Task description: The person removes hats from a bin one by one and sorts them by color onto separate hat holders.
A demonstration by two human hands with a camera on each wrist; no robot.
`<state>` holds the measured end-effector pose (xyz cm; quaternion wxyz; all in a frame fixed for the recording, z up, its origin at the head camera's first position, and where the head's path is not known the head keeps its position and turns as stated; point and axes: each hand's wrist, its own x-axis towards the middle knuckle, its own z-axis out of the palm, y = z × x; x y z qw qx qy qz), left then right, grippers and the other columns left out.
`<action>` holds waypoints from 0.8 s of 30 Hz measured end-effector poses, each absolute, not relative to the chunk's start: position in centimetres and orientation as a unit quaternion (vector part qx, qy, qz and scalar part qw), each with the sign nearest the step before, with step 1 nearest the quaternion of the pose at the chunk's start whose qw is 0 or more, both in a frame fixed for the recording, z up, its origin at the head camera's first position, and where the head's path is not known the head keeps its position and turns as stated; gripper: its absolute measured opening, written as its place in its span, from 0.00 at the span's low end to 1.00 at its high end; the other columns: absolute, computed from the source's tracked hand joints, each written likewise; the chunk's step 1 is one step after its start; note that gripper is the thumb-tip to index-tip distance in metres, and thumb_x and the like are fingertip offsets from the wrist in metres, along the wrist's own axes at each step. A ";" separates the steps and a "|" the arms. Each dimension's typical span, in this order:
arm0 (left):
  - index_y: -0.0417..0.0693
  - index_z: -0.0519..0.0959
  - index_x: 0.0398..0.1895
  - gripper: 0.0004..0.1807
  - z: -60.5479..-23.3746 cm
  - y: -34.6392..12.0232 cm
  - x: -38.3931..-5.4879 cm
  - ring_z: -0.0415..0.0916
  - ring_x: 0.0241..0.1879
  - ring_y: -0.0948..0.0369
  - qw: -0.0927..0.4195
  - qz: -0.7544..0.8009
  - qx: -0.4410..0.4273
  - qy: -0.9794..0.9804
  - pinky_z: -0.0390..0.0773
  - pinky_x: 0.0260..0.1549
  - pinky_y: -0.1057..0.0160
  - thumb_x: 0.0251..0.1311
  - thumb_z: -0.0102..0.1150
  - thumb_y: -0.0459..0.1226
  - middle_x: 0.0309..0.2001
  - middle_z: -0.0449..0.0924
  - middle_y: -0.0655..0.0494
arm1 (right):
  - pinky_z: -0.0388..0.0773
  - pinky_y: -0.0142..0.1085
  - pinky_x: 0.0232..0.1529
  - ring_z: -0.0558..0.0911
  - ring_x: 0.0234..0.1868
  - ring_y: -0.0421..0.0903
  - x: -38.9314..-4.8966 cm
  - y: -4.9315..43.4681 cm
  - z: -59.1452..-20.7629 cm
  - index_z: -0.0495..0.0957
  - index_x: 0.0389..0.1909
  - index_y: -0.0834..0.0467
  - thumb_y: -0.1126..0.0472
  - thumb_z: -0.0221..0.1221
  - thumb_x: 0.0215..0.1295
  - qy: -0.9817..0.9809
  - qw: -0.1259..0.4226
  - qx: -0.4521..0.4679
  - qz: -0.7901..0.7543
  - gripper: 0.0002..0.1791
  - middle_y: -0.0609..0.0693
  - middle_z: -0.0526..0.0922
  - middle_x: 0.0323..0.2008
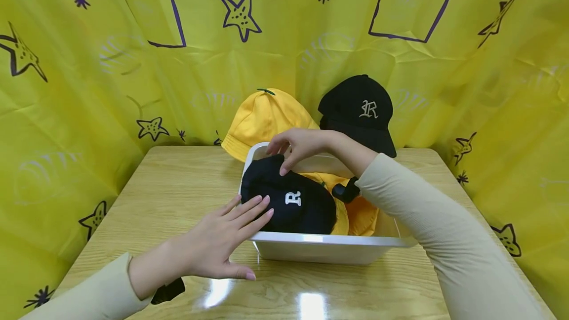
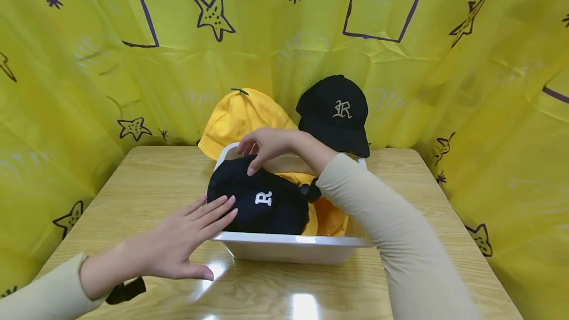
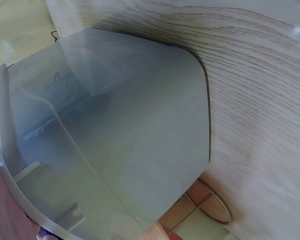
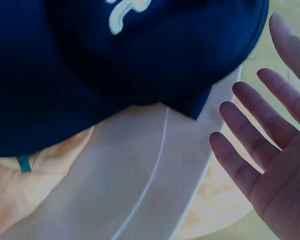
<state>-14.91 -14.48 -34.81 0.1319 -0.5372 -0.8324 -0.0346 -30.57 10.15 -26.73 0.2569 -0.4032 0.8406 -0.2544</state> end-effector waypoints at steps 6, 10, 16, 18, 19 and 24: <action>0.40 0.54 0.72 0.51 -34.9 -14.4 -14.8 0.48 0.72 0.49 0.136 -0.037 -0.531 -0.835 0.36 0.72 0.55 0.59 0.34 0.70 0.73 0.51 0.44 | 0.68 0.43 0.63 0.73 0.59 0.50 -31.0 8.5 -27.7 0.71 0.60 0.60 0.58 0.71 0.51 0.832 0.264 -0.424 -0.242 0.34 0.52 0.75 0.58; 0.40 0.54 0.72 0.51 -34.9 -14.3 -14.7 0.47 0.73 0.49 0.132 -0.035 -0.524 -0.840 0.30 0.71 0.58 0.59 0.35 0.70 0.73 0.50 0.44 | 0.70 0.37 0.60 0.76 0.55 0.47 -31.1 7.9 -28.5 0.71 0.59 0.62 0.60 0.71 0.50 0.820 0.281 -0.435 -0.243 0.34 0.53 0.77 0.56; 0.40 0.53 0.72 0.50 -34.9 -14.2 -14.7 0.45 0.73 0.50 0.126 -0.034 -0.519 -0.845 0.29 0.71 0.60 0.60 0.32 0.70 0.74 0.49 0.44 | 0.75 0.30 0.43 0.77 0.36 0.41 -30.9 8.1 -29.2 0.77 0.42 0.64 0.67 0.68 0.53 0.815 0.299 -0.429 -0.249 0.15 0.50 0.81 0.36; 0.39 0.53 0.72 0.50 -34.9 -14.2 -14.7 0.45 0.73 0.50 0.128 -0.033 -0.519 -0.845 0.29 0.71 0.60 0.61 0.30 0.69 0.74 0.49 0.44 | 0.73 0.29 0.37 0.75 0.31 0.39 -30.9 8.5 -29.2 0.77 0.35 0.62 0.67 0.66 0.54 0.825 0.283 -0.428 -0.237 0.09 0.47 0.79 0.29; 0.39 0.53 0.72 0.50 -34.9 -14.2 -14.7 0.45 0.73 0.49 0.130 -0.032 -0.518 -0.845 0.29 0.71 0.60 0.61 0.30 0.69 0.73 0.49 0.44 | 0.73 0.29 0.36 0.74 0.30 0.39 -30.9 8.7 -29.1 0.77 0.33 0.61 0.67 0.66 0.55 0.831 0.274 -0.427 -0.230 0.08 0.46 0.78 0.27; 0.37 0.54 0.71 0.51 -34.9 -14.2 -14.6 0.45 0.73 0.47 0.146 -0.025 -0.507 -0.849 0.29 0.71 0.60 0.60 0.32 0.69 0.73 0.48 0.41 | 0.73 0.31 0.37 0.75 0.32 0.41 -31.0 10.3 -28.5 0.76 0.31 0.60 0.66 0.65 0.57 0.842 0.262 -0.411 -0.231 0.06 0.47 0.77 0.27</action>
